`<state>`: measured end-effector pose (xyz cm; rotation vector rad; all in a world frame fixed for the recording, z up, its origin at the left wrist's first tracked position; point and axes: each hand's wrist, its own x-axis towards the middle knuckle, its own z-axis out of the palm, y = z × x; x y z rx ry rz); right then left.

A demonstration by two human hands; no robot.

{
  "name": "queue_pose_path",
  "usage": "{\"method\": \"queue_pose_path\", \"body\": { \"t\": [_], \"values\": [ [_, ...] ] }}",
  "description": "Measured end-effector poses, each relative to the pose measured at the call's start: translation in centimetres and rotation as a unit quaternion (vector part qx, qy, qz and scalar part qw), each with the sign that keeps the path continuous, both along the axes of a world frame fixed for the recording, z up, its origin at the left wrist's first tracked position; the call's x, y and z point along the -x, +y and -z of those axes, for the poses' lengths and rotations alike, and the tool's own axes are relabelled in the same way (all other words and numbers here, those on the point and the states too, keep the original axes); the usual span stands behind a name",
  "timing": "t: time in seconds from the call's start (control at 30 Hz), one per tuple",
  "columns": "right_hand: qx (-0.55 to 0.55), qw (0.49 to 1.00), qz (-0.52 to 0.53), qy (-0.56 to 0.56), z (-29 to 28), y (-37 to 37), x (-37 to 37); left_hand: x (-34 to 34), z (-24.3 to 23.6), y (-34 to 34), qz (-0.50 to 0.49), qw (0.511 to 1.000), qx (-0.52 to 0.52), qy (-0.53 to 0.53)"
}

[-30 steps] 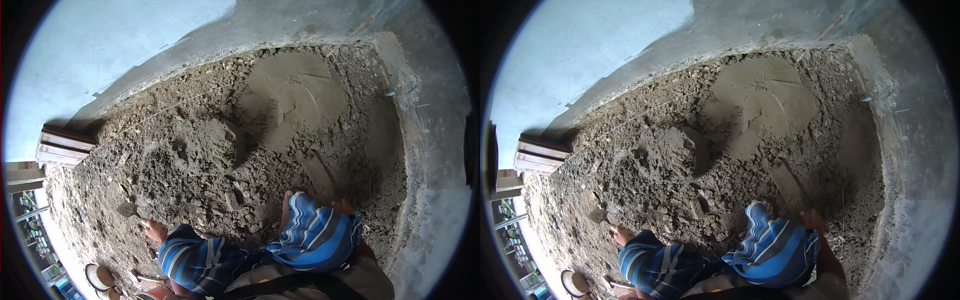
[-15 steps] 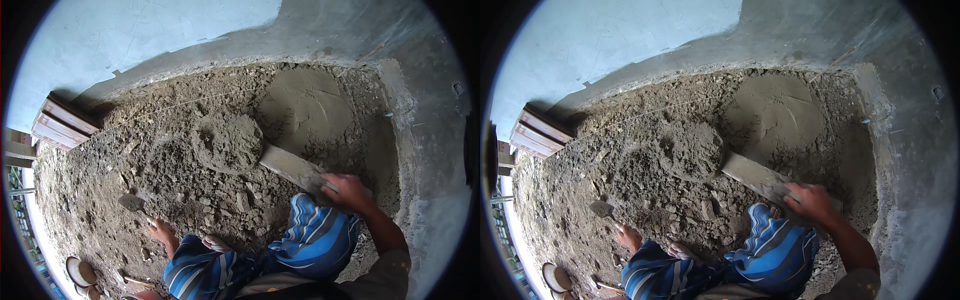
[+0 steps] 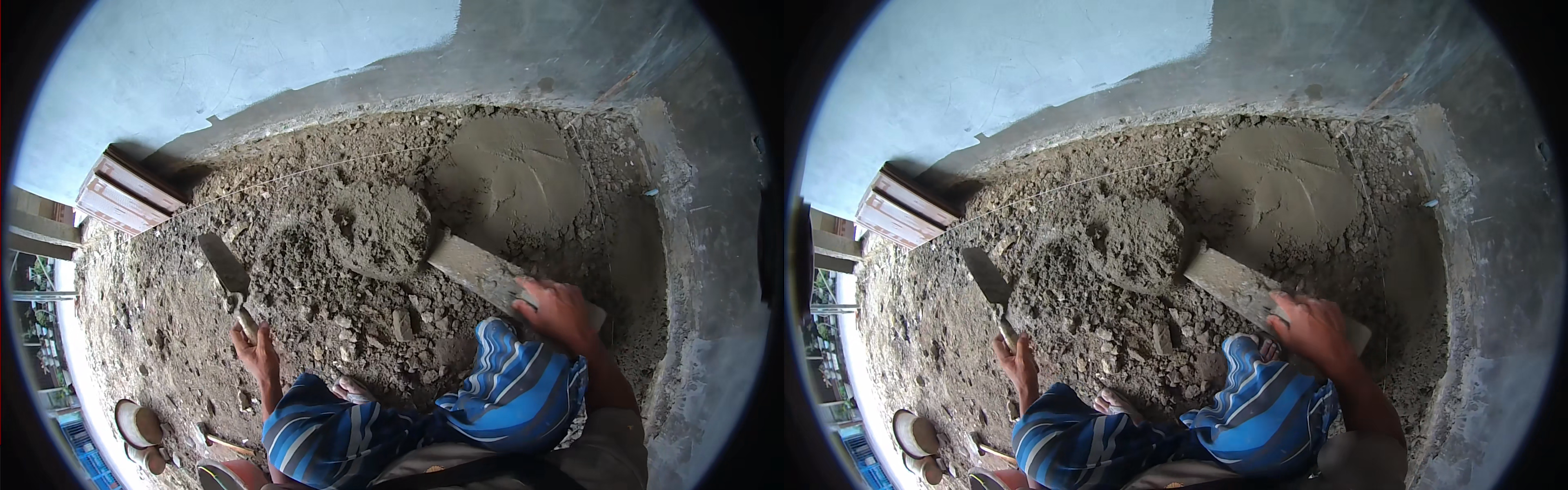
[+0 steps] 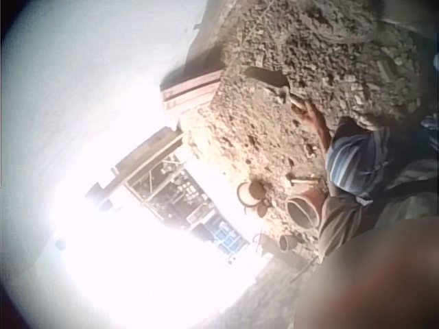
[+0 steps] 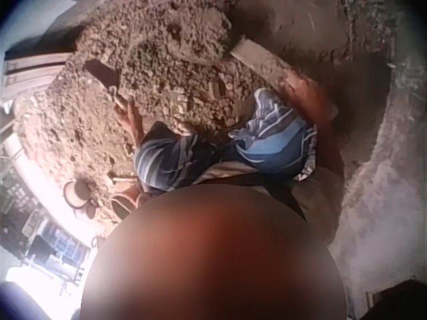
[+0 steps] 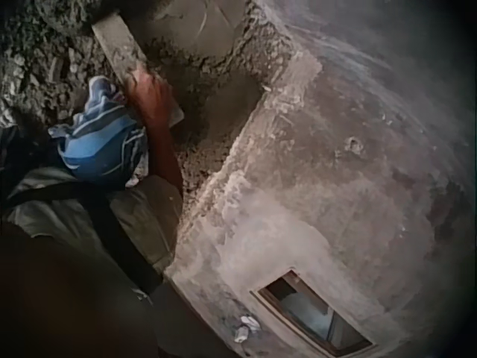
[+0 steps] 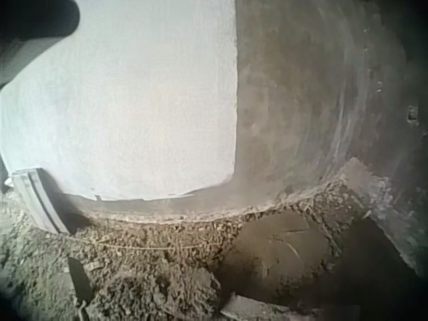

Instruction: Preparing the floor with mortar and organizing ceramic tiles for installation.

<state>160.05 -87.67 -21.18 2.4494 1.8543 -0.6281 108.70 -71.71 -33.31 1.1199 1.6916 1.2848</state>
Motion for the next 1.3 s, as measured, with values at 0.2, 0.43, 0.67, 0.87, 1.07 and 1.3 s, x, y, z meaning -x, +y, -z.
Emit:
{"method": "queue_pose_path", "body": {
  "t": [0.2,0.43,0.67,0.87,1.07,1.3],
  "values": [
    [0.014,0.983,0.182,-0.02,1.7,-16.7,-6.2,-3.9,-5.6,0.6,0.16,0.979,0.11,-0.058],
    [-0.246,0.962,0.102,-0.062,10.6,-16.8,-1.6,-12.4,-6.9,2.8,0.343,0.936,0.054,-0.056],
    [-0.117,0.733,0.12,0.659,8.8,8.5,9.1,-23.0,-7.4,0.6,0.529,0.848,-0.034,0.014],
    [-0.01,0.791,0.269,0.549,9.4,-0.1,3.4,-18.4,-7.7,0.9,0.768,0.61,-0.011,0.196],
    [0.083,0.913,0.201,0.344,6.0,-6.6,-3.1,-7.1,-13.7,2.6,0.458,0.85,0.157,0.207],
    [-0.02,0.91,0.062,0.41,17.1,10.6,6.5,-8.8,-26.6,-1.9,0.293,0.923,0.086,0.232]
  ]
}}
